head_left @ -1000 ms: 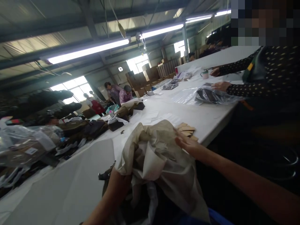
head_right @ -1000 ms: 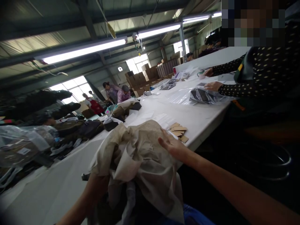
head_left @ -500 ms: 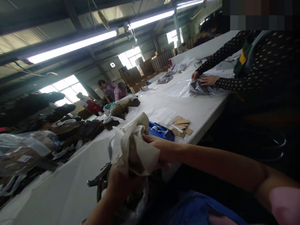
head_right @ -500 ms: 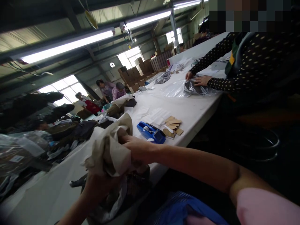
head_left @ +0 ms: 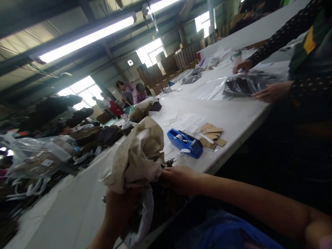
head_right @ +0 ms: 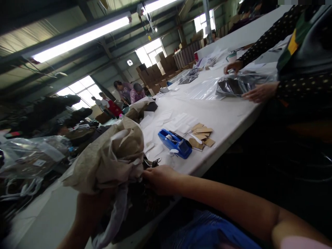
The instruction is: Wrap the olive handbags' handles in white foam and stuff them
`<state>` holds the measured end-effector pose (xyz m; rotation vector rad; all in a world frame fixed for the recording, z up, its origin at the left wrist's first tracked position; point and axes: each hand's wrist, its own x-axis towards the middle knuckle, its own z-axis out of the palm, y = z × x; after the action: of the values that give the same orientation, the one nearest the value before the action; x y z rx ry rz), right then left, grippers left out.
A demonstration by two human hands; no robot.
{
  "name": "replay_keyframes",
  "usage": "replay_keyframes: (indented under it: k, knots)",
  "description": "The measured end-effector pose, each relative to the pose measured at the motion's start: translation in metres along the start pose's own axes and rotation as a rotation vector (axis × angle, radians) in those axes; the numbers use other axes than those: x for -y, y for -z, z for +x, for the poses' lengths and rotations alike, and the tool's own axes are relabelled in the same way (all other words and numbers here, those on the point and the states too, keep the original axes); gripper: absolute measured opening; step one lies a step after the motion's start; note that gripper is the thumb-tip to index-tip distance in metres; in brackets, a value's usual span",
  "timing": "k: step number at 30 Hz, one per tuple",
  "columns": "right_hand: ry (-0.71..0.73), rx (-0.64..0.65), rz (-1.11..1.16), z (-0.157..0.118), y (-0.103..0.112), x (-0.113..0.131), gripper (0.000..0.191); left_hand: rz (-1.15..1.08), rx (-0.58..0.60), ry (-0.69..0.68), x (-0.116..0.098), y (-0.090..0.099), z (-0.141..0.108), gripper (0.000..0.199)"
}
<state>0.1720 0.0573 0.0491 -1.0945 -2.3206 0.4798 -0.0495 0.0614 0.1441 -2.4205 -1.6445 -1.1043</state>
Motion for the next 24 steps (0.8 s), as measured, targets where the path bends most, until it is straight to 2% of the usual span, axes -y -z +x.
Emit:
replay_keyframes:
  k: [4,8,11,13,15,20,22,24]
  knots:
    - [0.006,0.104,-0.16,0.003,0.011,0.009,0.037,-0.031,0.035,-0.072,-0.002,0.008,0.007,0.021]
    - [-0.051,0.181,-0.161,0.0,0.017,0.0,0.052,-0.079,0.104,-0.127,0.005,0.019,0.027,0.025]
    - [-0.044,0.19,-0.059,0.0,0.018,-0.009,0.056,-0.109,0.247,-0.156,0.008,0.023,0.043,0.028]
    - [0.021,0.117,0.024,-0.001,0.016,-0.014,0.047,-0.096,0.427,-0.211,0.006,0.024,0.051,0.03]
    - [0.072,-0.009,0.055,-0.003,0.009,-0.019,0.038,-0.066,0.644,-0.244,-0.001,0.026,0.057,0.035]
    - [0.137,-0.297,-0.027,-0.007,-0.008,-0.024,0.022,-0.032,1.14,-0.162,-0.023,0.036,0.065,0.059]
    - [0.18,-0.393,-0.03,-0.004,-0.01,-0.021,0.019,0.022,1.207,-0.14,-0.025,0.033,0.063,0.06]
    - [0.273,-0.497,-0.016,0.001,-0.011,-0.012,0.019,0.118,1.186,-0.173,-0.02,0.021,0.056,0.057]
